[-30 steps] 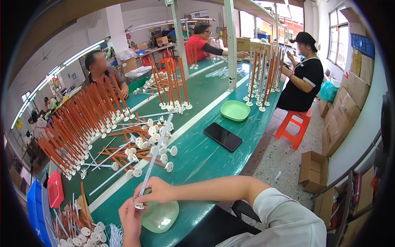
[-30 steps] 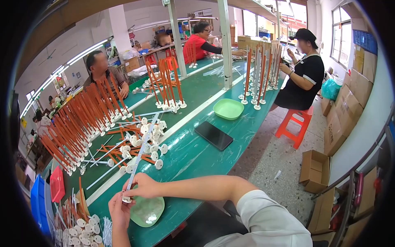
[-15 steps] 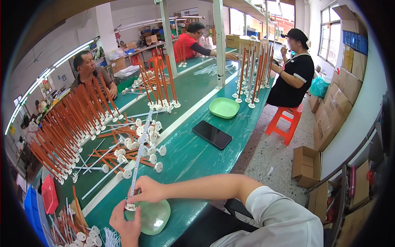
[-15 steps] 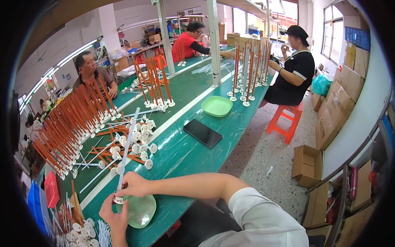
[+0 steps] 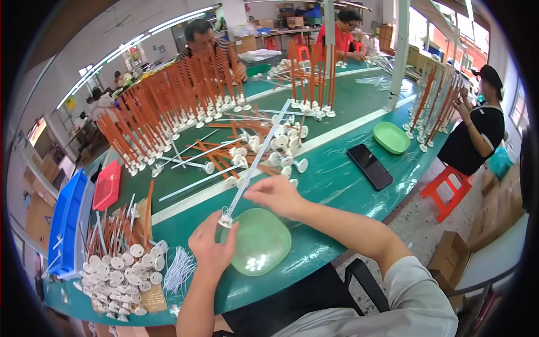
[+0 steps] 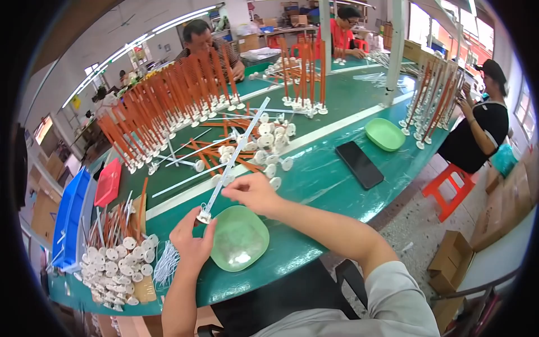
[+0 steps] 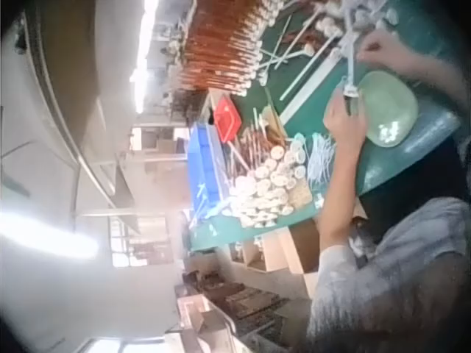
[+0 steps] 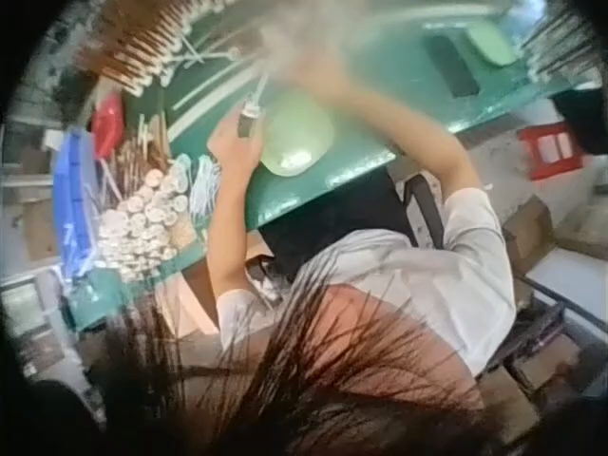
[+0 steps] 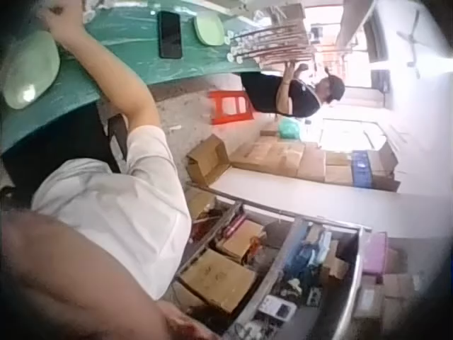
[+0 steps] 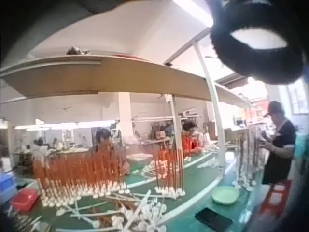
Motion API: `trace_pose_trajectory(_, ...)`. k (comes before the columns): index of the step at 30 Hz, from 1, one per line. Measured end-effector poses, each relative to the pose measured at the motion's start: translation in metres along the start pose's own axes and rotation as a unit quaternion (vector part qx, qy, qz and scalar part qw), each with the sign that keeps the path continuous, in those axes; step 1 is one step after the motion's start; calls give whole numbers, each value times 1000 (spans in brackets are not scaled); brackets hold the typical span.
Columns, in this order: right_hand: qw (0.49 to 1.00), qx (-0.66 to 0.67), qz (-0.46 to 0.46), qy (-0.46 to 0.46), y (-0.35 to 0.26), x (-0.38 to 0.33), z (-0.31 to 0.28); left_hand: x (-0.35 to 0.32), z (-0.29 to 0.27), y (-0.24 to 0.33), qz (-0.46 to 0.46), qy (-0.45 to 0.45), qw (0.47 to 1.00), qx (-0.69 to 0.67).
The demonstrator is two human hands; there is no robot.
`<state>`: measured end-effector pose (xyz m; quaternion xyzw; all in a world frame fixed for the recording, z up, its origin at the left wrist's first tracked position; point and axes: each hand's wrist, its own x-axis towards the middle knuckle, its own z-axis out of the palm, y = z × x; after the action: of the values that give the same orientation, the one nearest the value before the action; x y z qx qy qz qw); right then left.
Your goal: Manually assembling LED light strips into plastic bases at a production workbench.
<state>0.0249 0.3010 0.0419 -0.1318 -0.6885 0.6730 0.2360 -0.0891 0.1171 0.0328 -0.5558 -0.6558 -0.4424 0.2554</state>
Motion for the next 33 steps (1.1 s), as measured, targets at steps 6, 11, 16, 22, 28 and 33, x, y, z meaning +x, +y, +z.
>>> trace_pose_trajectory(6,1000,18,-6,13,10,1,9,-1,-6,0,-8,16,1000,5)
trace_pose_trajectory(11,1000,-1,0,-4,5,-2,10,0,-5,0,-1,22,1000,1)
trace_pose_trajectory(16,995,-24,-100,-16,16,-3,10,0,-4,-2,9,20,1000,12)
trace_pose_trajectory(22,904,-223,-366,0,-2,-20,26,-3,-5,-5,70,9,995,76)
trace_pose_trajectory(28,872,-277,-403,-19,-2,-24,27,-2,-3,1,107,1,991,84)
trace_pose_trajectory(33,884,-274,-379,-3,-1,-26,28,-2,-2,3,136,12,986,91)
